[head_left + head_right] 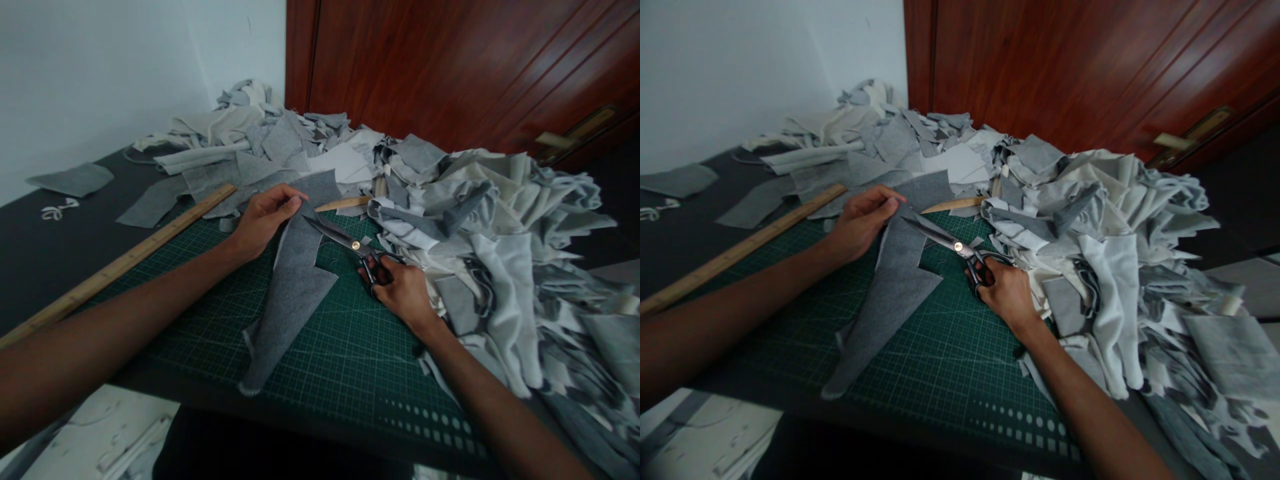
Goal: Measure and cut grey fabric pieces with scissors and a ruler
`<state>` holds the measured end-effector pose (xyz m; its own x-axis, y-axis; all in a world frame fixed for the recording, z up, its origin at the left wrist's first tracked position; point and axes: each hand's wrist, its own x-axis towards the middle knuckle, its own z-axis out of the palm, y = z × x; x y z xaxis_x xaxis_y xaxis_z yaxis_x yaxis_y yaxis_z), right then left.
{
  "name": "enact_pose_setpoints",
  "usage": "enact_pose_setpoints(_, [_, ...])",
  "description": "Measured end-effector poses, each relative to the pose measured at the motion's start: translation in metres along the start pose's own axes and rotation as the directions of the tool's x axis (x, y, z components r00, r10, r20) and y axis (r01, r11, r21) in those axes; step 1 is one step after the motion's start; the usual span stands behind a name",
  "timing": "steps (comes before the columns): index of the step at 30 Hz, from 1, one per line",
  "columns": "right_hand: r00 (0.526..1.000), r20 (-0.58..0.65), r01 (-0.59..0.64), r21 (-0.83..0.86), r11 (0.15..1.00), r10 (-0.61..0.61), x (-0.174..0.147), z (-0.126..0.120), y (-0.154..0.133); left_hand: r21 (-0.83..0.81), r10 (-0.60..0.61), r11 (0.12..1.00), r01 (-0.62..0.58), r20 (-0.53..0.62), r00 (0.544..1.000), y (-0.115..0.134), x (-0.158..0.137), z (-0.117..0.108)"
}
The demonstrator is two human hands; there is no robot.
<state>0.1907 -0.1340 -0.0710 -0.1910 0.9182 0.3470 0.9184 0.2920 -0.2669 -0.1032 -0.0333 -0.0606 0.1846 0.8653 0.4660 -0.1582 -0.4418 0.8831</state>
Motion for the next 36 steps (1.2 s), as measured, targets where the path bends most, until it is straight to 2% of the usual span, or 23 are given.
enact_pose_setpoints(9, [1.0,0.011,0.009,-0.096,0.995,-0.008,0.0006,-0.0001,0.0042,-0.044,0.002,0.999,-0.002,-0.001,1.0,-0.0011,-0.0003,-0.0007])
enact_pose_setpoints(14, [0.999,0.037,0.004,-0.102,0.995,0.0,0.0005,-0.0006,0.0043,-0.057,0.004,0.998,-0.004,0.001,1.0,-0.0031,-0.0007,-0.0006])
enact_pose_setpoints(23, [1.0,-0.008,0.009,-0.092,0.996,-0.01,-0.0003,0.0015,0.0054,-0.052,-0.013,0.999,0.013,-0.006,1.0,-0.002,-0.0011,0.0])
enact_pose_setpoints(36, [1.0,0.0,0.004,-0.06,0.998,-0.004,-0.001,0.0,0.006,0.002,-0.029,1.0,0.029,-0.013,1.0,0.001,-0.0007,-0.0008])
